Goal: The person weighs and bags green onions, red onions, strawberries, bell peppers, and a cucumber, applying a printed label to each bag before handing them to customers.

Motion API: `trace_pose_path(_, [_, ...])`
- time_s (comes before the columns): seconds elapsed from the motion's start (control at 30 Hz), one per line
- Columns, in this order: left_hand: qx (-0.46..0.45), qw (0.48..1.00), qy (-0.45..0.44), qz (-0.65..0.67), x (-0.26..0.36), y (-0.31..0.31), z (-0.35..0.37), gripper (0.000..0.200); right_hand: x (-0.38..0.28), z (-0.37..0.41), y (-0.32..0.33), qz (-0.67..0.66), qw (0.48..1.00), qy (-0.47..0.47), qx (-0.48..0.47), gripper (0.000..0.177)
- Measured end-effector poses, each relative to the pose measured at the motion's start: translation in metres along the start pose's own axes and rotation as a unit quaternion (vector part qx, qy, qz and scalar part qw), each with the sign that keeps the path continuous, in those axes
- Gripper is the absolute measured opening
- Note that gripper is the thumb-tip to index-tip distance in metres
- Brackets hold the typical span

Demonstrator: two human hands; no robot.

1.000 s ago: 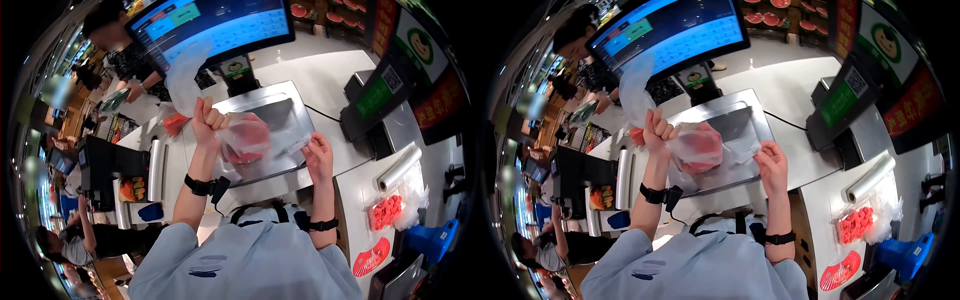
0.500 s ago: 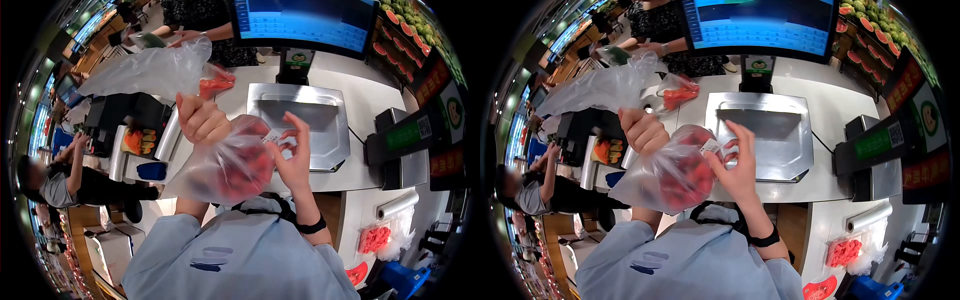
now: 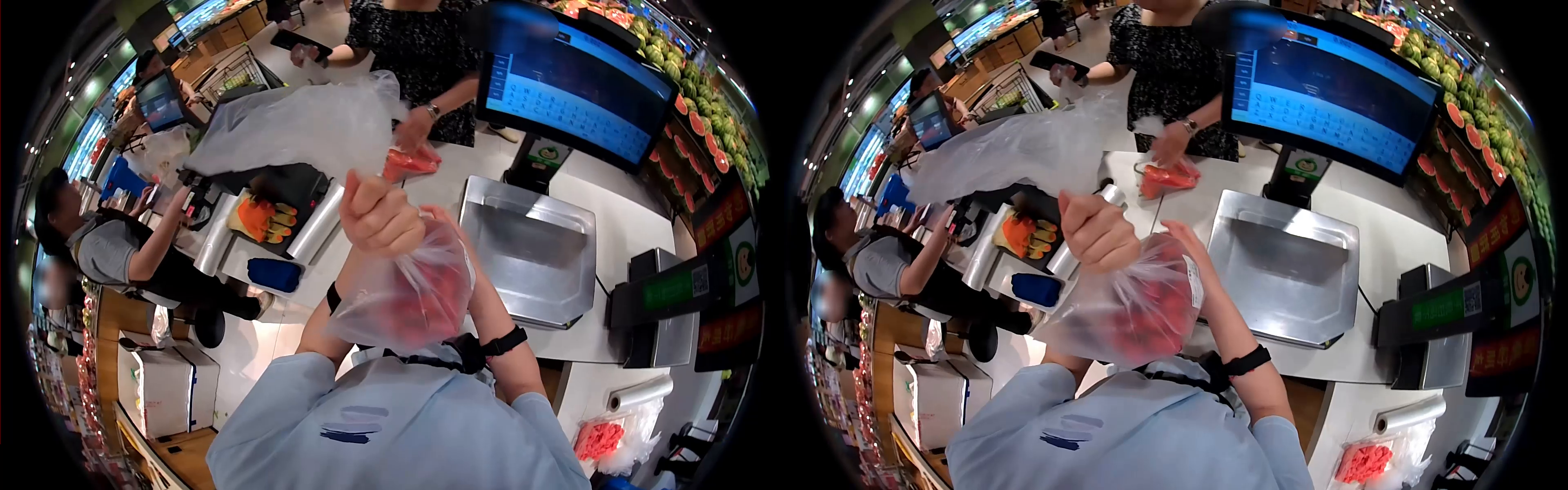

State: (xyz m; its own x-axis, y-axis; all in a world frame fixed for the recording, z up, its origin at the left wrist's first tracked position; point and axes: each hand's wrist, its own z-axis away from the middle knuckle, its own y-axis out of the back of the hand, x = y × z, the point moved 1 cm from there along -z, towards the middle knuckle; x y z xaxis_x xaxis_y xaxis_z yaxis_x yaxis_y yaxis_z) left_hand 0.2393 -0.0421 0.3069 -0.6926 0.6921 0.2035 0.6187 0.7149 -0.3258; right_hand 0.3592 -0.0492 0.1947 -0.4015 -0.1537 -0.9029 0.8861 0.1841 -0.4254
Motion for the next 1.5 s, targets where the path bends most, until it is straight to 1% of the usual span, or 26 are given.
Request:
trace_pose_path(0.03, [0.029,0.999,-0.011,-0.03,0.005,0.001,0.002,0.04,0.008,0.001,0.001,-0.165,0.975,-0.135,-0.057,0.038])
trace_pose_path(0.07, [0.059,0.996,-0.023,-0.061,0.011,0.001,0.005,0.04,0.02,0.002,0.002,-0.32,0.902,-0.268,-0.11,0.042])
trace_pose_path(0.1, [0.098,0.988,-0.003,-0.12,0.017,0.001,0.01,0.04,0.025,0.001,-0.009,-0.265,0.936,-0.132,-0.192,0.052])
trace_pose_path(0.13, [0.097,0.987,-0.008,-0.129,0.026,-0.002,0.013,0.04,0.025,0.002,-0.01,-0.26,0.934,-0.138,-0.2,0.052])
trace_pose_path(0.2, [0.257,0.906,0.144,-0.306,0.05,-0.012,0.019,0.04,0.016,0.008,-0.014,-0.342,0.922,-0.179,0.003,0.06])
trace_pose_path(0.27, [0.303,0.863,0.206,-0.348,0.071,-0.028,0.018,0.04,0.012,0.012,-0.009,-0.291,0.947,-0.034,0.129,0.069])
trace_pose_path(0.33, [0.449,0.602,0.171,-0.638,0.083,-0.042,0.007,0.04,0.023,0.011,0.009,-0.436,0.899,-0.039,-0.033,0.068])
trace_pose_path(0.37, [0.504,0.59,0.178,-0.606,0.089,-0.048,0.008,0.038,0.035,0.0,0.025,-0.435,0.898,-0.045,-0.042,0.068])
trace_pose_path(0.43, [0.5,0.554,0.198,-0.635,0.087,-0.06,0.008,0.035,0.053,-0.026,0.058,-0.479,0.768,0.073,-0.418,0.064])
trace_pose_path(0.47, [0.494,0.524,0.224,-0.657,0.083,-0.066,0.007,0.033,0.049,-0.036,0.068,-0.394,0.841,0.096,-0.357,0.059])
trace_pose_path(0.5, [0.508,0.504,0.238,-0.657,0.075,-0.076,0.002,0.022,0.033,-0.036,0.047,-0.242,0.935,0.158,-0.208,0.054])
trace_pose_path(0.53, [0.474,0.473,0.303,-0.678,0.077,-0.076,0.015,0.012,0.013,-0.037,0.024,-0.075,0.973,0.213,-0.047,0.05])
trace_pose_path(0.57, [0.489,0.472,0.273,-0.681,0.072,-0.077,0.029,0.015,0.012,-0.055,0.013,0.0,0.97,0.236,-0.056,0.047])
trace_pose_path(0.6, [0.503,0.471,0.244,-0.682,0.069,-0.077,0.041,0.02,0.003,-0.057,-0.01,0.056,0.96,0.231,-0.151,0.049])
trace_pose_path(0.67, [0.432,0.429,0.223,-0.761,0.083,-0.077,0.056,0.026,-0.012,-0.063,-0.065,0.387,0.862,0.247,-0.214,0.051])
trace_pose_path(0.7, [0.351,0.39,0.207,-0.826,0.092,-0.084,0.062,0.031,-0.017,-0.069,-0.095,0.381,0.86,0.25,-0.229,0.051])
trace_pose_path(0.73, [0.358,0.376,0.203,-0.83,0.103,-0.094,0.069,0.031,-0.018,-0.075,-0.128,0.382,0.839,0.208,-0.327,0.046])
trace_pose_path(0.8, [0.325,0.183,0.219,-0.902,0.128,-0.115,0.079,0.035,0.005,-0.076,-0.179,0.377,0.802,0.165,-0.434,0.041])
trace_pose_path(0.87, [0.323,0.124,0.183,-0.92,0.15,-0.136,0.095,0.036,0.053,-0.08,-0.21,0.165,0.931,0.12,-0.302,0.025])
trace_pose_path(0.93, [0.327,-0.043,0.208,-0.921,0.175,-0.157,0.118,0.034,0.081,-0.097,-0.235,0.144,0.927,0.077,-0.338,0.021])
trace_pose_path(0.97, [0.317,-0.07,0.19,-0.926,0.185,-0.169,0.127,0.031,0.096,-0.104,-0.247,0.125,0.924,0.033,-0.36,0.019])
trace_pose_path(1.13, [0.369,-0.111,0.16,-0.909,0.238,-0.21,0.152,0.026,0.146,-0.124,-0.304,0.079,0.915,-0.033,-0.395,0.03])
trace_pose_path(1.27, [0.353,-0.132,0.232,-0.897,0.273,-0.233,0.168,0.016,0.16,-0.139,-0.34,0.069,0.927,-0.088,-0.357,0.033])
trace_pose_path(1.4, [0.346,-0.076,0.153,-0.922,0.304,-0.231,0.184,0.016,0.183,-0.17,-0.35,-0.004,0.935,-0.165,-0.314,0.033])
trace_pose_path(1.47, [0.421,0.01,0.053,-0.906,0.306,-0.229,0.187,0.016,0.179,-0.176,-0.354,0.052,0.923,-0.165,-0.345,0.035])
trace_pose_path(1.5, [0.407,-0.004,0.023,-0.913,0.304,-0.229,0.189,0.021,0.184,-0.178,-0.359,0.051,0.922,-0.231,-0.308,0.036])
